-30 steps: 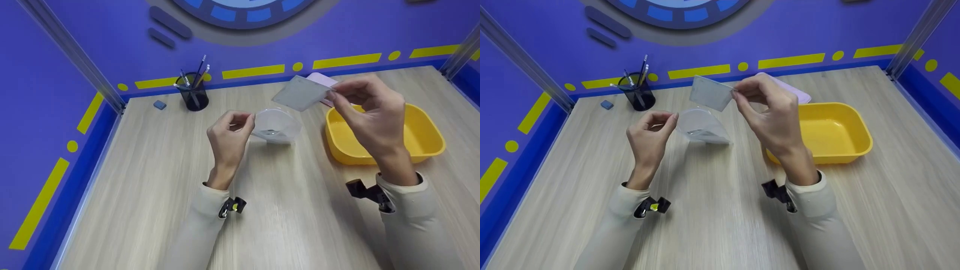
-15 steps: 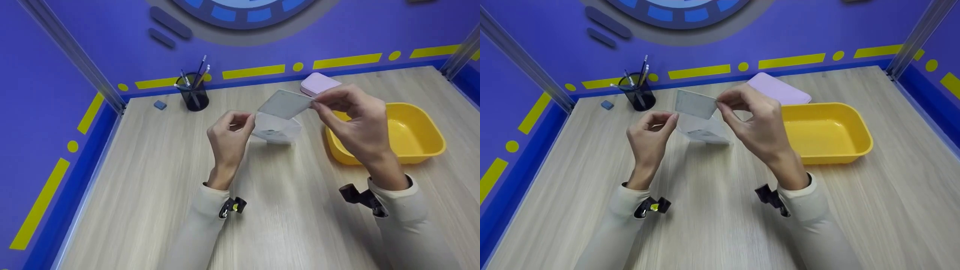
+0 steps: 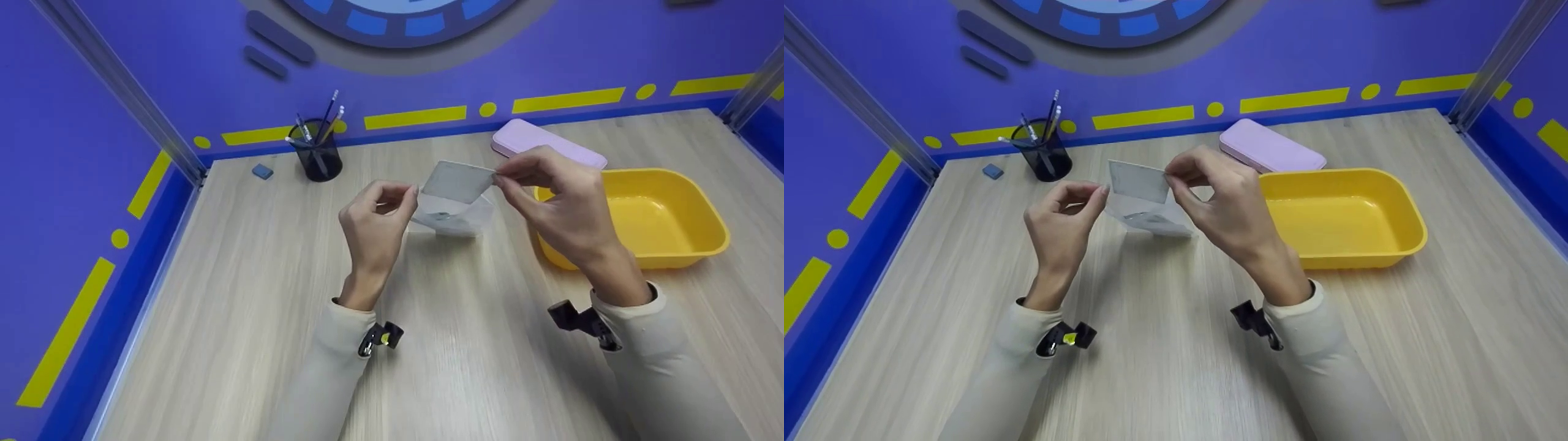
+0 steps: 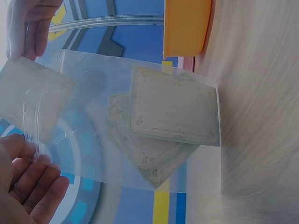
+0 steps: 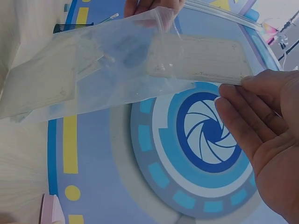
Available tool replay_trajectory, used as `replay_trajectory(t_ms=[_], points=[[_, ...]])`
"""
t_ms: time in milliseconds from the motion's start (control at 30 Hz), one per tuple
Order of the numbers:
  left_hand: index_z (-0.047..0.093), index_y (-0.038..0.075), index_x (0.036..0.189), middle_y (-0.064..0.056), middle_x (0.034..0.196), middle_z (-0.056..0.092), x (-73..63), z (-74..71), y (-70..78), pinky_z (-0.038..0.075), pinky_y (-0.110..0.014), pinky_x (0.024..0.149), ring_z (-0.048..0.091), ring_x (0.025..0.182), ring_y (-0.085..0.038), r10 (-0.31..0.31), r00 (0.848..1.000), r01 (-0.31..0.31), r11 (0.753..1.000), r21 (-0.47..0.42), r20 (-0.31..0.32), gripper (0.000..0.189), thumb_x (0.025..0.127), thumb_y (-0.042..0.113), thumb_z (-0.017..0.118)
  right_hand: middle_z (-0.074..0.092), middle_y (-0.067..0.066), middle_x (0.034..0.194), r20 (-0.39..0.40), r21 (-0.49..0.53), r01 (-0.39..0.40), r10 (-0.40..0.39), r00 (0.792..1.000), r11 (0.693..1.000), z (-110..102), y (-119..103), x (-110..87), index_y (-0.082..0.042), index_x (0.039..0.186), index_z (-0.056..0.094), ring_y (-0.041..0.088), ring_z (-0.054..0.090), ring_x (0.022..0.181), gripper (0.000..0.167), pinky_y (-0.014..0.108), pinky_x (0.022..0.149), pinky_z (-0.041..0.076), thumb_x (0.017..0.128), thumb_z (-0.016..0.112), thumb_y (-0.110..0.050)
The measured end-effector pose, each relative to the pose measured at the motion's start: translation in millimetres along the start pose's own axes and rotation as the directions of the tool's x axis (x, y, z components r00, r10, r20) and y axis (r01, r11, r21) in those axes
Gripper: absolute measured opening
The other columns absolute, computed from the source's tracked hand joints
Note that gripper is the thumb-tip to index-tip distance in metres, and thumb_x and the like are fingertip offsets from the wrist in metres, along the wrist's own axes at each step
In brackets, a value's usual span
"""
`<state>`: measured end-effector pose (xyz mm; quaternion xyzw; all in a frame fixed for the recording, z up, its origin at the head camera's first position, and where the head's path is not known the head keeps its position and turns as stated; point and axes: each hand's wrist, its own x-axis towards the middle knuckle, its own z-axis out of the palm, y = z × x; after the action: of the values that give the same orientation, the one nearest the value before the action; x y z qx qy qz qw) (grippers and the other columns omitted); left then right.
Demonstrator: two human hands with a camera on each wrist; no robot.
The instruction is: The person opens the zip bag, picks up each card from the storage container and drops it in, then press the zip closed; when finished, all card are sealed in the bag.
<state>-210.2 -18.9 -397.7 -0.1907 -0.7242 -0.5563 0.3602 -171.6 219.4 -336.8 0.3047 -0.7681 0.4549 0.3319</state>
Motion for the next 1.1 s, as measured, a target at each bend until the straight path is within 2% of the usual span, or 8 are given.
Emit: replay_trajectory(t_ms=[333,767,1100], points=[[0.078,0.001,0.089,-0.005,0.083,0.076,0.5,-0.7,0.3,0.064,-0.026,0.071,0.074,0.075,-0.014,0.017,1.0,-0.017,1.0,0.004,-0.009,0.005,0.088,0.0,0.082,0.078,0.01,0.098,0.093,-0.061,-0.013,0.019,0.996,0.998,3,8,-1.7,0.006,0.102,0.071,0.019,0.074,0.085,0.017,0.02,0.083,0.06,0.088,0.078,0.014],[0.077,0.001,0.088,-0.004,0.083,0.076,-0.9,0.4,0.2,0.064,-0.026,0.071,0.074,0.075,-0.013,0.003,1.0,-0.003,1.0,0.003,-0.012,0.005,0.088,-0.001,0.082,0.074,0.011,0.097,0.169,-0.107,0.049,-0.03,0.985,0.993,15,22,-5.9,0.003,0.1,0.072,0.021,0.071,0.09,0.018,0.019,0.086,0.058,0.088,0.078,0.015],[0.077,0.001,0.089,-0.005,0.084,0.076,-1.1,0.3,0.9,0.064,-0.026,0.072,0.074,0.076,-0.013,0.002,1.0,-0.002,1.0,0.011,-0.007,0.005,0.088,-0.001,0.082,0.073,0.005,0.102,0.255,-0.165,0.016,0.027,0.967,0.986,14,22,-7.5,-0.002,0.101,0.075,0.018,0.068,0.095,0.018,0.02,0.087,0.057,0.089,0.08,0.01]])
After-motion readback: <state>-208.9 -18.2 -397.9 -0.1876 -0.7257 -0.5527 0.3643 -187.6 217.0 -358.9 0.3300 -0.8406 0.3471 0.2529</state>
